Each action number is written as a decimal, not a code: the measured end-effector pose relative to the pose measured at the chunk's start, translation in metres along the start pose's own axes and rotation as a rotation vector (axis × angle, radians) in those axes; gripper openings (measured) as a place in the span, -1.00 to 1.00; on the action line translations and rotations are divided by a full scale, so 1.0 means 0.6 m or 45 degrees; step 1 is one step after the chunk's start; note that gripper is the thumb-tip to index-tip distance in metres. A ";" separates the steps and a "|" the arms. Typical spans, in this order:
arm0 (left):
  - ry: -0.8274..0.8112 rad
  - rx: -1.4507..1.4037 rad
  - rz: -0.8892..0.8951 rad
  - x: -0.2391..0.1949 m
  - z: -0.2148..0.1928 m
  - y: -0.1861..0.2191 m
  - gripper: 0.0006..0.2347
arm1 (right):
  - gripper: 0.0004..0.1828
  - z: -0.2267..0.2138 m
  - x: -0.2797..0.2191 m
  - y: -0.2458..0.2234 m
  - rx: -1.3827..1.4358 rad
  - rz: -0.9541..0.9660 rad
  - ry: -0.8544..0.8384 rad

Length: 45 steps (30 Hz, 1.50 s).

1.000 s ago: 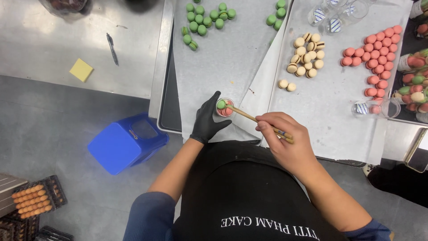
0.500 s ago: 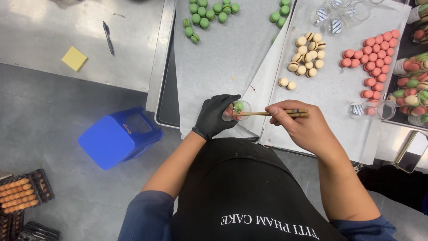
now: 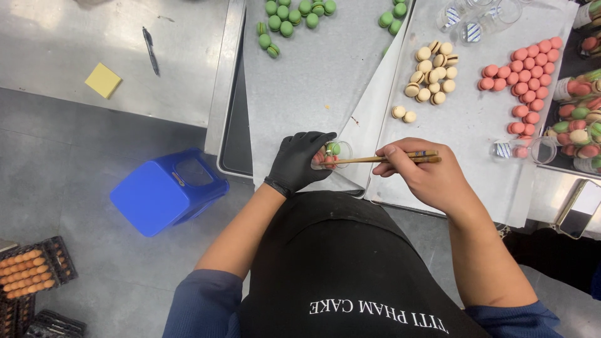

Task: Assembling different colored macarons into plastic cups using chopsticks.

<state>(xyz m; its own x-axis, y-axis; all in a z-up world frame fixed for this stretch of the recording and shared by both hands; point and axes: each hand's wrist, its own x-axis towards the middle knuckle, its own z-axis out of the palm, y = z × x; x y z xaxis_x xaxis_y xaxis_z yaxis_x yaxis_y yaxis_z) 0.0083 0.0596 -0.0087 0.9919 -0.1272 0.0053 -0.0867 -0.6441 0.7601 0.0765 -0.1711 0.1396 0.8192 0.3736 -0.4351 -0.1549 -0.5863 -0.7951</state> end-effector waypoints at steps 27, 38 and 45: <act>0.642 -0.149 -0.315 -0.035 0.086 -0.061 -0.29 | -0.69 -0.060 -0.039 0.192 1.027 0.043 0.513; 0.110 -0.685 -0.103 -0.048 -0.050 0.077 -0.34 | -0.68 -0.050 -0.075 0.173 1.051 -0.131 0.290; -0.092 -1.021 0.115 -0.030 -0.032 0.049 -0.52 | -0.67 -0.057 -0.063 0.211 1.231 -0.062 0.181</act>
<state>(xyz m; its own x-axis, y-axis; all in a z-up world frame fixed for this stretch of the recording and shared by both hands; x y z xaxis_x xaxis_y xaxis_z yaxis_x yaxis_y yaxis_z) -0.0104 0.0575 0.0261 0.9734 -0.2189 0.0679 -0.0458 0.1045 0.9935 0.0448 -0.2841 0.0697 0.8859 0.2542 -0.3879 -0.4528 0.2931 -0.8421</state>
